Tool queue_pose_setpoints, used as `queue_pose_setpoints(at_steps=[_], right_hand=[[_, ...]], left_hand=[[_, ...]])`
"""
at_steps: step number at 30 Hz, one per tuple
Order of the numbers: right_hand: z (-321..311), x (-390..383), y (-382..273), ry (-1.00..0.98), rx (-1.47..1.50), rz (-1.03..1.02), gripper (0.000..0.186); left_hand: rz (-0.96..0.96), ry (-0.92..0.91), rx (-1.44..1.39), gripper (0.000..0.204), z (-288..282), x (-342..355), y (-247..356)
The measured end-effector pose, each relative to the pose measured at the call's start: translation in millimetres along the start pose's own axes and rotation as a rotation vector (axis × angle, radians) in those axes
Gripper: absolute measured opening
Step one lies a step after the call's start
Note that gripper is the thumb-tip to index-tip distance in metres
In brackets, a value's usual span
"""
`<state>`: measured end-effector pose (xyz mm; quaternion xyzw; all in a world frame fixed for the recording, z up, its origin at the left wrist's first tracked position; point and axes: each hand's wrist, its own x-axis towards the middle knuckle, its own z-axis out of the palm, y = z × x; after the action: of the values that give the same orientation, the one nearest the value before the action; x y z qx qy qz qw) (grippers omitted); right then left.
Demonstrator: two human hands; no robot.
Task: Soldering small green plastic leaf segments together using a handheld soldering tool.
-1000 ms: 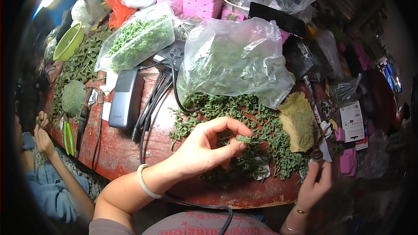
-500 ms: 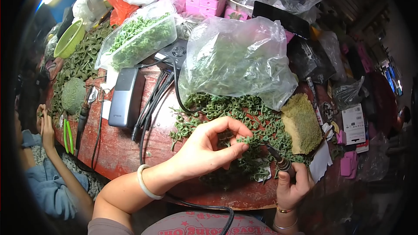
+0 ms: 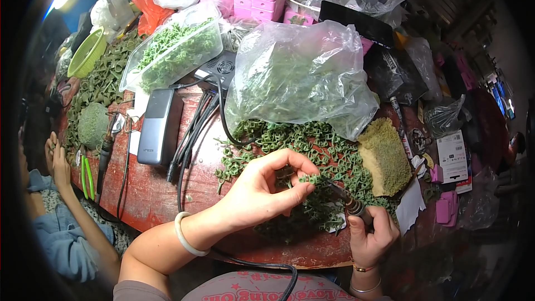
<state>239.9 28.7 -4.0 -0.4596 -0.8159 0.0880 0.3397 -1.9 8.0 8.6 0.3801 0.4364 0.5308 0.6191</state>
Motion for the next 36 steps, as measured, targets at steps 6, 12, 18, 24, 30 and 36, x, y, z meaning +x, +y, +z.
queue_pose_setpoints(at_steps=[6,12,18,24,30,36], right_hand=[[0,0,0,-0.011,-0.008,0.021,0.045],[-2,-1,1,0.031,0.035,0.063,0.046],[-28,4,31,0.235,-0.277,0.142,0.036],[-39,12,46,0.143,-0.504,0.241,0.023],[-20,-5,16,0.195,-0.116,0.149,0.052],[-2,-4,9,0.143,-0.031,-0.006,0.051]], left_hand=[[0.000,0.004,0.000,0.023,0,0,0],[-0.005,0.010,0.027,0.021,0,0,1],[0.020,-0.041,-0.051,0.022,-2,1,-2],[0.011,-0.052,-0.115,0.021,0,0,-2],[0.145,-0.021,0.090,0.023,-2,1,-10],[0.264,0.044,0.297,0.025,-2,0,-11]])
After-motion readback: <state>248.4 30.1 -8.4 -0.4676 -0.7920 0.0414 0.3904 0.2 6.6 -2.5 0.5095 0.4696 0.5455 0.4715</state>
